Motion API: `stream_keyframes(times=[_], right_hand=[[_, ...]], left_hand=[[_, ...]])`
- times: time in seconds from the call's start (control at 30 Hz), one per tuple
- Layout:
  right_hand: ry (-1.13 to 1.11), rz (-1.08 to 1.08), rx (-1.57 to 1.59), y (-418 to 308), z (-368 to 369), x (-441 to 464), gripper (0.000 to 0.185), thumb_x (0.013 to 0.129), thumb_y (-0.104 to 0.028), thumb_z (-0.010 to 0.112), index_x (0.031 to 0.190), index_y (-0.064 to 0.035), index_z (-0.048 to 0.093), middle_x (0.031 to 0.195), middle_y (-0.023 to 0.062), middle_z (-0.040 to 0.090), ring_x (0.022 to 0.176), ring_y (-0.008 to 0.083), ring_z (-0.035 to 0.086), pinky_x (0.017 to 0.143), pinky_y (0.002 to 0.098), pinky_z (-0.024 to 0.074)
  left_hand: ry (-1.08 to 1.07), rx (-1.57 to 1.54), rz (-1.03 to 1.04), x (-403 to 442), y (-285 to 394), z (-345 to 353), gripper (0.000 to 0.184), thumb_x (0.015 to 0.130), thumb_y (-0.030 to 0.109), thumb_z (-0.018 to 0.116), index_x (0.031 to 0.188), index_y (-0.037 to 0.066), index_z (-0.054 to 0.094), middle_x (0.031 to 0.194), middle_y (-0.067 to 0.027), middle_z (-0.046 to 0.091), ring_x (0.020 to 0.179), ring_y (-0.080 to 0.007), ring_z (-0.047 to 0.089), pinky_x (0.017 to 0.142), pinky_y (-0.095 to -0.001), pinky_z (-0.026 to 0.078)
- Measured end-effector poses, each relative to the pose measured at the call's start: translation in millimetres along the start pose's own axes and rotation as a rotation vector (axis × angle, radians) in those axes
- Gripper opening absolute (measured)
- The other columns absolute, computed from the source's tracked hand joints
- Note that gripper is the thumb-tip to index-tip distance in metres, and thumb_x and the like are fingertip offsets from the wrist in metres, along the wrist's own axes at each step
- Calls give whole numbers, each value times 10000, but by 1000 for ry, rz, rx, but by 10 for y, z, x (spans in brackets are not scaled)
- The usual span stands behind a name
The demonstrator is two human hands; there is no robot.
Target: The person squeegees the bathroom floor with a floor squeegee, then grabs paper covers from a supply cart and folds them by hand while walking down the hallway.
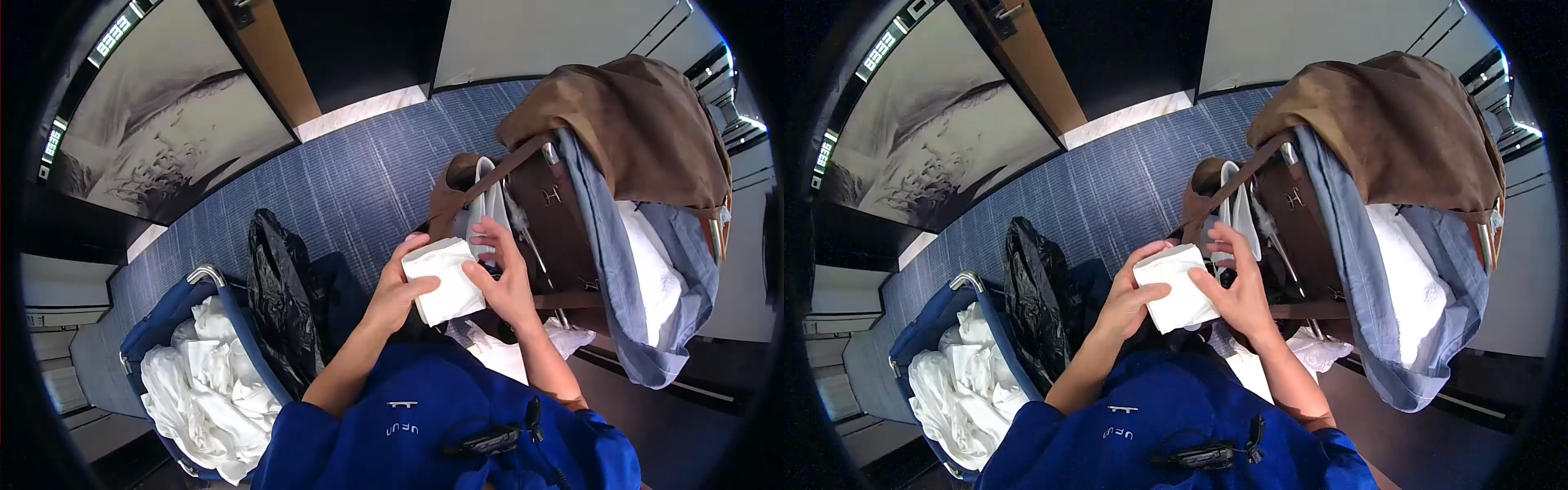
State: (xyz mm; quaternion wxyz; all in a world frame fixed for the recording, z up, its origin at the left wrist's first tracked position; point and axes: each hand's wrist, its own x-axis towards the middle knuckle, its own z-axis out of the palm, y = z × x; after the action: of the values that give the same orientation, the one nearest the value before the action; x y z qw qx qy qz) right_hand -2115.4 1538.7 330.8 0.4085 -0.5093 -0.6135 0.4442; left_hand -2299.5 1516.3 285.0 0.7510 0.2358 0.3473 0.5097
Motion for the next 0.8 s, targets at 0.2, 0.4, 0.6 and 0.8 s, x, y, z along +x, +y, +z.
stream_keyframes(times=[0.2, 0.4, 0.6, 0.8], right_hand=[[-285, 277, 392, 190, 113, -113, 659, 718, -125, 783, 1275, 15, 460, 1166, 91, 584, 1061, 154, 554, 931, 295, 428], [-93, 82, 375, 139, 291, -201, 417, 742, -32, 748, 1100, 8, 540, 1042, 68, 613, 965, 123, 585, 841, 265, 465], [28, 30, 251, 238, 513, -267, 484, 799, -110, 710, 1181, 29, 447, 1104, 107, 592, 1008, 139, 563, 881, 282, 439], [69, 143, 457, 168, 617, -251, 438, 830, -127, 672, 1179, 32, 458, 1108, 102, 587, 1003, 140, 557, 883, 283, 435]], left_hand=[[-105, 458, 246, -67, 156, -37, 774, 726, -76, 615, 1408, 65, 275, 1252, -119, 497, 1146, -176, 497, 959, -321, 409], [-82, 285, 387, -146, 205, 10, 716, 801, 39, 653, 1398, 28, 257, 1251, -136, 471, 1172, -188, 469, 989, -319, 371], [122, 498, 439, -171, -17, -40, 421, 891, 123, 597, 1199, -55, 373, 1094, -158, 555, 973, -172, 562, 850, -309, 457], [58, 222, 291, -17, 59, -224, 492, 832, 80, 651, 1231, -49, 394, 1139, -147, 567, 1004, -184, 572, 887, -312, 452]])
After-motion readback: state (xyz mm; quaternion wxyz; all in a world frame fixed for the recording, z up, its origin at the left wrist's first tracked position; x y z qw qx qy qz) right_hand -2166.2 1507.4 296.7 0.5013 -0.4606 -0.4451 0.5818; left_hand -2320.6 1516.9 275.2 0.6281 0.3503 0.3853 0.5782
